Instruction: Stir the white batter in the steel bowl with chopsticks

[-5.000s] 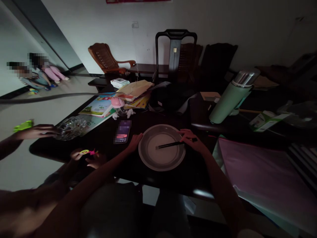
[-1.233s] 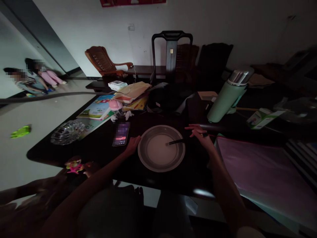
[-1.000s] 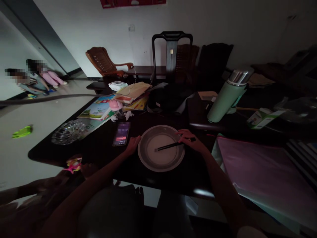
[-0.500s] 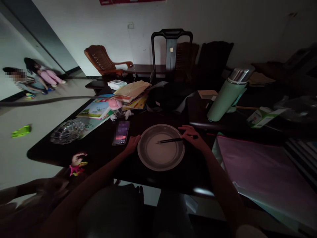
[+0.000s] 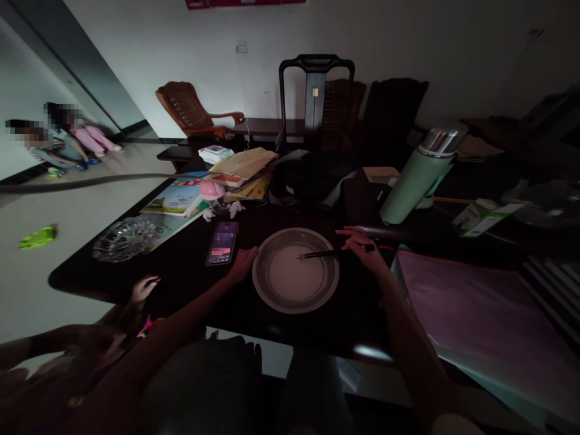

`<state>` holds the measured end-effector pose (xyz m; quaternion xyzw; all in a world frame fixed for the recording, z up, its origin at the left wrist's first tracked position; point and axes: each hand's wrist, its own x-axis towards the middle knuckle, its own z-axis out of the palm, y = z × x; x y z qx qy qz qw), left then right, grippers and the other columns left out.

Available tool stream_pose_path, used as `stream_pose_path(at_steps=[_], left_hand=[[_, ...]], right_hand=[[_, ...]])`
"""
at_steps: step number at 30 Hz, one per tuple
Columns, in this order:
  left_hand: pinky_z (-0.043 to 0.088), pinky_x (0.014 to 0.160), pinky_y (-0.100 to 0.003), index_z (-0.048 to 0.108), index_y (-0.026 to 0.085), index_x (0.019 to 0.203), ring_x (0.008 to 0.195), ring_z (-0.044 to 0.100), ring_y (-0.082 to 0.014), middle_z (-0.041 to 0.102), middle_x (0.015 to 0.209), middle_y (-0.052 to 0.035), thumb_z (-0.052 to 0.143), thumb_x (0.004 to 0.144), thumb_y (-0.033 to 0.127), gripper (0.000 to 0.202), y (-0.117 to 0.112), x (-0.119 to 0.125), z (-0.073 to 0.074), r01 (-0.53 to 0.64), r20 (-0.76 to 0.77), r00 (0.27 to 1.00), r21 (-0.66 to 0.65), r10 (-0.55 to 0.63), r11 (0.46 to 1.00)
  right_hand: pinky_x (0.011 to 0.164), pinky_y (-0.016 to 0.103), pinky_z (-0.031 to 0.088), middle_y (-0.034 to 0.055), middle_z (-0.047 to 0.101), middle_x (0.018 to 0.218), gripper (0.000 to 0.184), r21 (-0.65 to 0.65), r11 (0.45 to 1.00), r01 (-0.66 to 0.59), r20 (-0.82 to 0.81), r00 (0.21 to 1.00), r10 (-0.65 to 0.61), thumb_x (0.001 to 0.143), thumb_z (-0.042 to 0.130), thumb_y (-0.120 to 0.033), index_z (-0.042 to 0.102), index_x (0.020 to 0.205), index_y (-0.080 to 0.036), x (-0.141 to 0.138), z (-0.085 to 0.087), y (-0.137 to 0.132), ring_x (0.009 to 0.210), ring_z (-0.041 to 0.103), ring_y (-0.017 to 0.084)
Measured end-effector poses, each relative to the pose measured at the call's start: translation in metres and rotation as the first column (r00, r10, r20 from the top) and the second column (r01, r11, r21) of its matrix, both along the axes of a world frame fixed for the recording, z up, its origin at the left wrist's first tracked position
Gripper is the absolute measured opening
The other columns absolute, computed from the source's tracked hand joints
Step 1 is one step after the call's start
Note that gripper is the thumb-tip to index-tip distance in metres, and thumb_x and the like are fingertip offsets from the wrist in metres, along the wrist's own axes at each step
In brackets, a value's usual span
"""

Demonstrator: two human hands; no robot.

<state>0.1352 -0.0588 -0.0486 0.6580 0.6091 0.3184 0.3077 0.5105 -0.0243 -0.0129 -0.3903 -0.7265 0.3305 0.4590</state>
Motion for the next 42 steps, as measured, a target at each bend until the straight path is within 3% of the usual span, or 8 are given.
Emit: stream_pose_path(at_steps=[4,8,14,21,27,33,39,42], left_hand=[[0.029,0.050,-0.026,0.037,0.021,0.052,0.053,0.033,-0.0111,0.033,0.049,0.0037,0.028,0.089,0.056,0.052,0.000,0.000,-0.001,-0.010,0.012,1.000,-0.007,0.010,1.000],[0.032,0.053,-0.026,0.038,0.021,0.052,0.054,0.035,-0.0116,0.036,0.050,0.0030,0.028,0.089,0.055,0.052,0.001,0.000,-0.001,0.003,-0.016,1.000,0.019,-0.003,1.000],[0.035,0.058,-0.027,0.039,0.021,0.052,0.058,0.038,-0.0133,0.039,0.050,0.0020,0.029,0.088,0.057,0.052,0.000,0.000,0.001,-0.014,-0.036,0.999,0.010,0.014,1.000],[0.032,0.054,-0.027,0.038,0.021,0.052,0.055,0.035,-0.0124,0.035,0.049,0.0030,0.028,0.088,0.059,0.054,-0.001,0.002,0.002,-0.016,-0.008,1.000,0.002,0.016,1.000],[0.030,0.053,-0.027,0.036,0.022,0.052,0.055,0.034,-0.0121,0.035,0.050,0.0031,0.029,0.087,0.059,0.052,0.000,0.001,0.003,-0.012,-0.003,1.000,0.001,0.012,1.000],[0.030,0.053,-0.026,0.037,0.021,0.053,0.054,0.034,-0.0117,0.036,0.049,0.0033,0.029,0.087,0.060,0.052,-0.001,0.001,0.002,0.002,0.014,1.000,-0.006,-0.002,1.000],[0.030,0.051,-0.027,0.037,0.021,0.052,0.053,0.033,-0.0117,0.032,0.048,0.0036,0.028,0.089,0.059,0.053,-0.001,0.002,0.004,-0.012,-0.002,1.000,-0.016,0.012,1.000],[0.030,0.052,-0.026,0.037,0.021,0.053,0.054,0.035,-0.0120,0.036,0.049,0.0030,0.029,0.087,0.059,0.051,0.000,0.002,0.003,0.014,-0.012,1.000,-0.003,-0.014,1.000]], right_hand=[[0.110,0.053,0.036,0.0029,0.077,0.109,0.049,-0.069,0.994,-0.079,-0.035,0.996,0.077,0.093,0.049,-0.056,0.066,0.056,-0.027,0.005,0.004,-0.002,0.123,0.055,0.028],[0.106,0.051,0.041,0.0045,0.075,0.114,0.035,-0.071,0.972,-0.222,0.040,0.973,0.225,0.088,0.058,-0.054,0.075,0.072,-0.028,-0.017,-0.005,-0.005,0.122,0.056,0.028],[0.112,0.056,0.032,0.0038,0.075,0.115,0.040,-0.013,1.000,-0.009,-0.003,1.000,0.009,0.089,0.056,-0.055,0.070,0.064,-0.028,0.002,0.002,-0.001,0.125,0.052,0.029],[0.106,0.054,0.039,0.0042,0.076,0.109,0.035,-0.081,0.974,-0.209,0.030,0.977,0.212,0.086,0.060,-0.056,0.074,0.067,-0.029,-0.014,-0.001,-0.004,0.120,0.056,0.029],[0.110,0.057,0.034,0.0048,0.074,0.114,0.034,-0.017,1.000,-0.016,0.015,1.000,0.016,0.089,0.058,-0.052,0.072,0.070,-0.028,0.004,0.001,0.000,0.124,0.053,0.029],[0.106,0.055,0.040,0.0045,0.076,0.111,0.034,-0.060,0.982,-0.178,0.049,0.982,0.181,0.088,0.059,-0.053,0.073,0.069,-0.028,-0.003,0.001,-0.003,0.122,0.056,0.029],[0.109,0.055,0.035,0.0038,0.075,0.112,0.032,0.004,1.000,-0.004,0.010,1.000,0.004,0.089,0.059,-0.049,0.071,0.068,-0.027,0.006,0.002,0.000,0.125,0.053,0.029],[0.108,0.053,0.037,0.0026,0.076,0.110,0.043,-0.041,0.996,-0.082,-0.017,0.997,0.081,0.094,0.051,-0.049,0.068,0.062,-0.027,0.008,0.002,-0.001,0.125,0.054,0.028]])
